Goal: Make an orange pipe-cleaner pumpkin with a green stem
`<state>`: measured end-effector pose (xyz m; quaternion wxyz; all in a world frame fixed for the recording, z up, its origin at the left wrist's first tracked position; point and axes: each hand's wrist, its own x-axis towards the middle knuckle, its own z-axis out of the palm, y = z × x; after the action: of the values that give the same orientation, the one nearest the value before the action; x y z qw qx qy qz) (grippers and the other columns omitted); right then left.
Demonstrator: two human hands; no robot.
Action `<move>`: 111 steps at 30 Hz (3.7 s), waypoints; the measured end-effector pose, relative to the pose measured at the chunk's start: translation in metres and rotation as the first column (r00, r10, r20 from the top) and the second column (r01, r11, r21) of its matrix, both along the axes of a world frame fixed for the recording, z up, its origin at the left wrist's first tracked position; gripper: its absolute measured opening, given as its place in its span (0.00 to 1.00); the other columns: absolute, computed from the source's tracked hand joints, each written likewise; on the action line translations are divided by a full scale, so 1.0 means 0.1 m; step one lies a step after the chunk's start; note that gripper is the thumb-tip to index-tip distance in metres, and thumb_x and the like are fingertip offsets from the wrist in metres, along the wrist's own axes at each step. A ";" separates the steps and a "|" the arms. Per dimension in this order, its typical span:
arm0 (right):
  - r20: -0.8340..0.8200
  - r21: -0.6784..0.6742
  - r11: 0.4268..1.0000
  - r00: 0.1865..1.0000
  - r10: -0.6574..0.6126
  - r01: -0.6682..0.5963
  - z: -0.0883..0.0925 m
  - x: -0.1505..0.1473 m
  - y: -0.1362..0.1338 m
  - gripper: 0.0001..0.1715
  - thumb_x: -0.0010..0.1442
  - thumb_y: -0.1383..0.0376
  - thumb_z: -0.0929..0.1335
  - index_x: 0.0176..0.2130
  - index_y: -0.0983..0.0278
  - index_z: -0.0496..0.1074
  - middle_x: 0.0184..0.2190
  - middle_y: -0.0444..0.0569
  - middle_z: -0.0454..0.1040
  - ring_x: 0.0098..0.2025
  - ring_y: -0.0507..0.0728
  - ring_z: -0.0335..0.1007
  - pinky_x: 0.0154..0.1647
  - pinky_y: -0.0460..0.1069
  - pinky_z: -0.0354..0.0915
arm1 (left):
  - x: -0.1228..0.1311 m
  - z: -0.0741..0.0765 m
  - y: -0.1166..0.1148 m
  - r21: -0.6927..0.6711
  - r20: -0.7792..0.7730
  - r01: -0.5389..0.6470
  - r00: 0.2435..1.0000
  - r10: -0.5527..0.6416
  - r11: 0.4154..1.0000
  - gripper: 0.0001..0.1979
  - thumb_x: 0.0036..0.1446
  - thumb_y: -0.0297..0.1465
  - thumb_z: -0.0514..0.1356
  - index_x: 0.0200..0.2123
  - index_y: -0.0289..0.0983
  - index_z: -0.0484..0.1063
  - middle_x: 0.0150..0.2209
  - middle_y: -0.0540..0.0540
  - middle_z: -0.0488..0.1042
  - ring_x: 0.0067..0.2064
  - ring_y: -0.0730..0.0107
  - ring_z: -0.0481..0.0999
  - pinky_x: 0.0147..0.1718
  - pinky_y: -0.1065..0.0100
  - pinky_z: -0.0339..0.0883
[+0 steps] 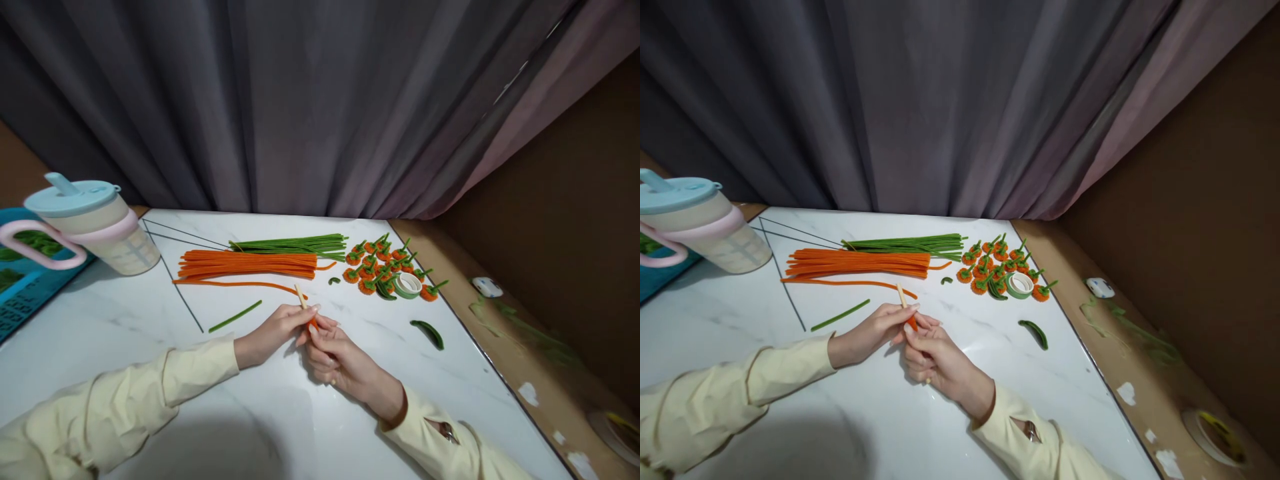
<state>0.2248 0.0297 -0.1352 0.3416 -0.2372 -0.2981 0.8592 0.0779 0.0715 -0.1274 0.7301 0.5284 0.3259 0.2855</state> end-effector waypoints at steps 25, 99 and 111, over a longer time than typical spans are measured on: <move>0.111 0.045 0.999 0.994 0.012 -0.017 0.04 0.02 0.00 0.18 0.54 0.55 0.72 0.35 0.65 0.66 0.09 0.31 0.57 0.11 0.42 0.33 0.11 0.40 0.36 | -0.02 0.07 0.03 -0.053 0.030 0.076 0.997 -0.075 0.996 0.23 0.58 0.44 0.57 0.29 0.29 0.78 0.18 0.48 0.70 0.19 0.76 0.63 0.24 0.72 0.58; 0.272 0.087 0.992 0.956 -0.107 0.087 0.10 -0.07 -0.06 0.27 0.55 0.47 0.68 0.35 0.69 0.70 0.11 0.37 0.62 0.10 0.42 0.38 0.10 0.40 0.35 | -0.04 0.03 0.05 0.019 -0.004 0.103 0.995 -0.103 0.994 0.24 0.58 0.45 0.57 0.34 0.28 0.78 0.21 0.46 0.71 0.16 0.83 0.55 0.15 0.74 0.47; 0.273 0.077 0.994 0.957 -0.097 0.079 0.06 -0.07 -0.09 0.27 0.54 0.46 0.69 0.34 0.69 0.69 0.12 0.38 0.65 0.10 0.42 0.39 0.10 0.41 0.35 | -0.05 0.08 -0.02 0.029 -0.033 0.156 0.987 -0.155 0.987 0.27 0.56 0.49 0.56 0.40 0.29 0.77 0.18 0.51 0.65 0.17 0.81 0.50 0.17 0.73 0.42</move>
<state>0.2180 0.0207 -0.1295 0.3421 -0.3564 -0.3600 0.7915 0.0728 0.0696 -0.1193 0.7367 0.5679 0.2904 0.2246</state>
